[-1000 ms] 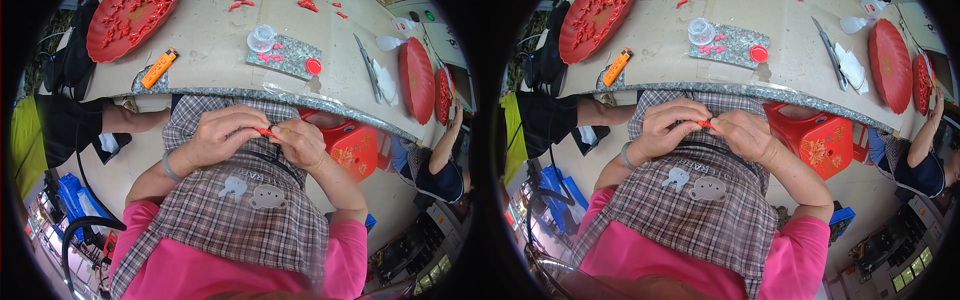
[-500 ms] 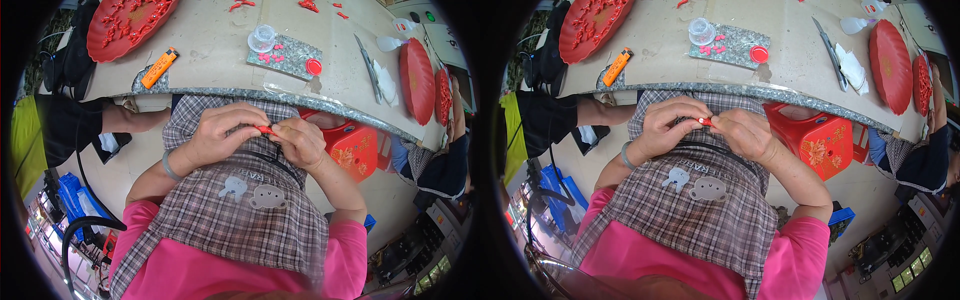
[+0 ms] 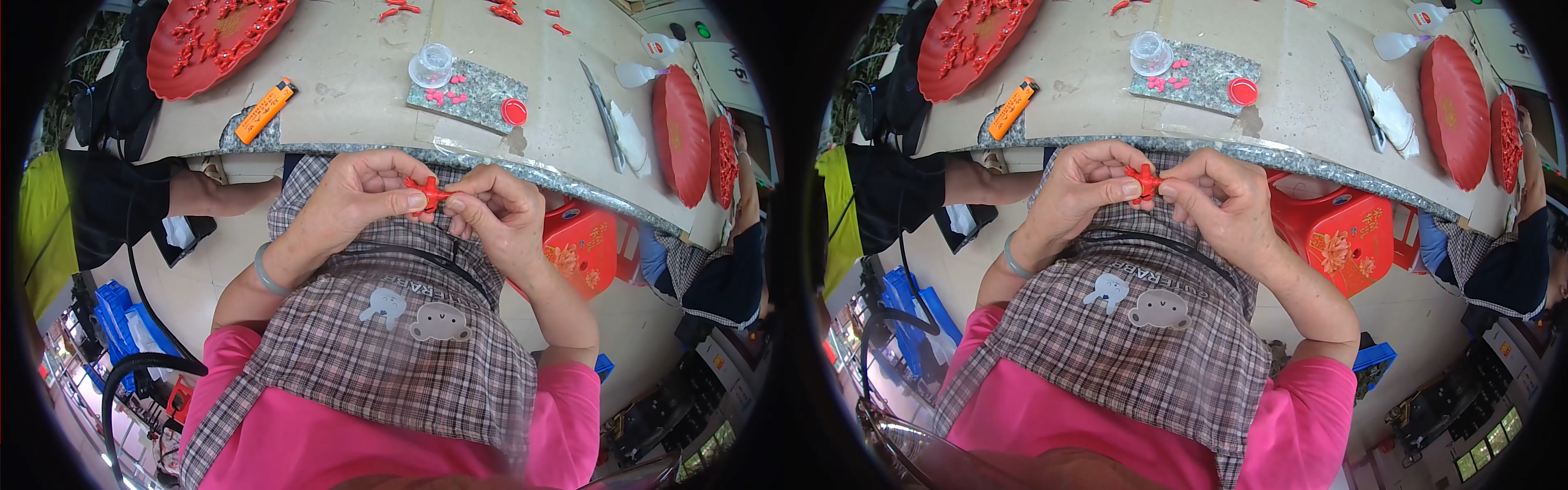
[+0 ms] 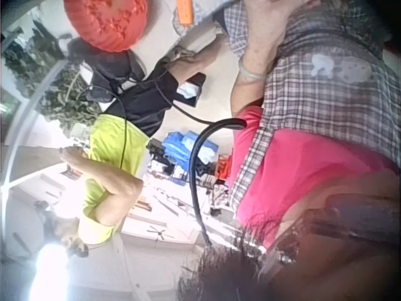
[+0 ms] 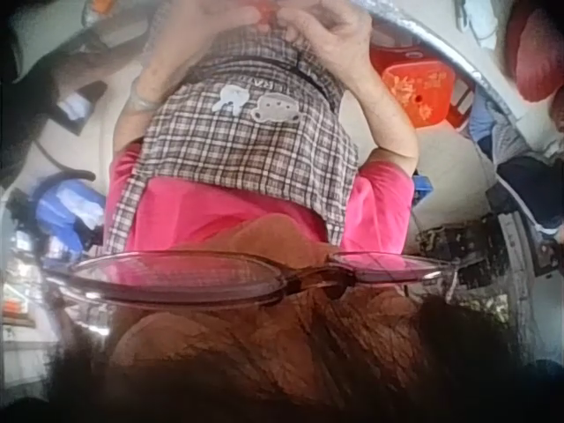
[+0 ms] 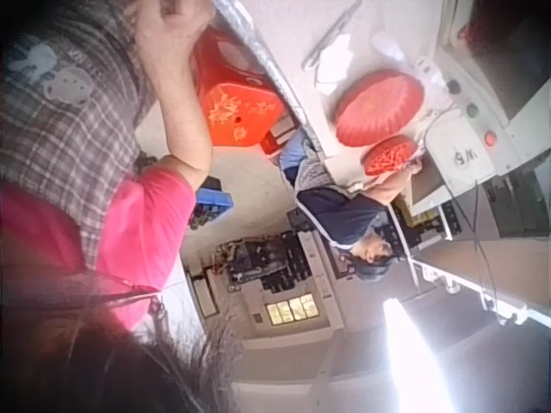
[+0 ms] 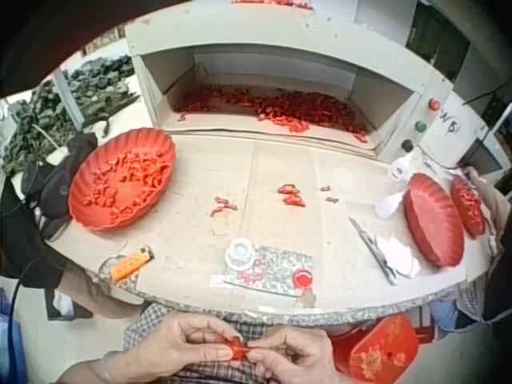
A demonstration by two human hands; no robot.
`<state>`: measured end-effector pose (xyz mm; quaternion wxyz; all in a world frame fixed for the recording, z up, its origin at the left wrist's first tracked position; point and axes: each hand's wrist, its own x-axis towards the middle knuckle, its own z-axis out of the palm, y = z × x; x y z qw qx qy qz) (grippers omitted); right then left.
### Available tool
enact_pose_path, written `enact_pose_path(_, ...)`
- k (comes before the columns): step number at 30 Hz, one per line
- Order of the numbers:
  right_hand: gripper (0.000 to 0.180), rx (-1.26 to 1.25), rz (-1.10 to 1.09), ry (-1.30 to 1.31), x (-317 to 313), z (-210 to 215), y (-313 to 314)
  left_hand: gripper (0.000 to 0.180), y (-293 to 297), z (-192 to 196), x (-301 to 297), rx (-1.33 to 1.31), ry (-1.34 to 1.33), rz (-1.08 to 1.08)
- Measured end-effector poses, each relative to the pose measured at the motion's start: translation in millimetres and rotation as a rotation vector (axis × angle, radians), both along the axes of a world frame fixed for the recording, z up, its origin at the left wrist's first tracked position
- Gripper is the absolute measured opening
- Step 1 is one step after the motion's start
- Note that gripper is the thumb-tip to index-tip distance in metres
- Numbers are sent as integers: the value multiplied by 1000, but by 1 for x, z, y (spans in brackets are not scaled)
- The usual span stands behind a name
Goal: The person glues small red plastic parts together using a bottle of glue.
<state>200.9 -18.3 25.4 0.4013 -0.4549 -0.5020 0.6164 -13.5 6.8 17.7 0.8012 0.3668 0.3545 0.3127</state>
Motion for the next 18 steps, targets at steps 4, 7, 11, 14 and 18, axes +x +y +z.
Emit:
enact_pose_path(4, 4, -74, 3, 18, 0, 2, 1, 20, 1, -2, -1, -51, -46, -13)
enact_pose_path(7, 4, -34, 6, 4, -1, 2, 1, 18, -1, -1, 1, -3, -12, 7)
enact_pose_path(11, 12, 524, 0, -241, 0, -8, 4, 16, -4, -2, 2, 181, 12, 30)
enact_pose_path(14, 23, 932, 12, -387, 2, -9, 2, 16, -1, -3, 1, 557, 76, 13)
enact_pose_path(18, 30, 1028, 25, -366, 0, -18, -2, 15, 0, 1, 0, 886, 220, -9)
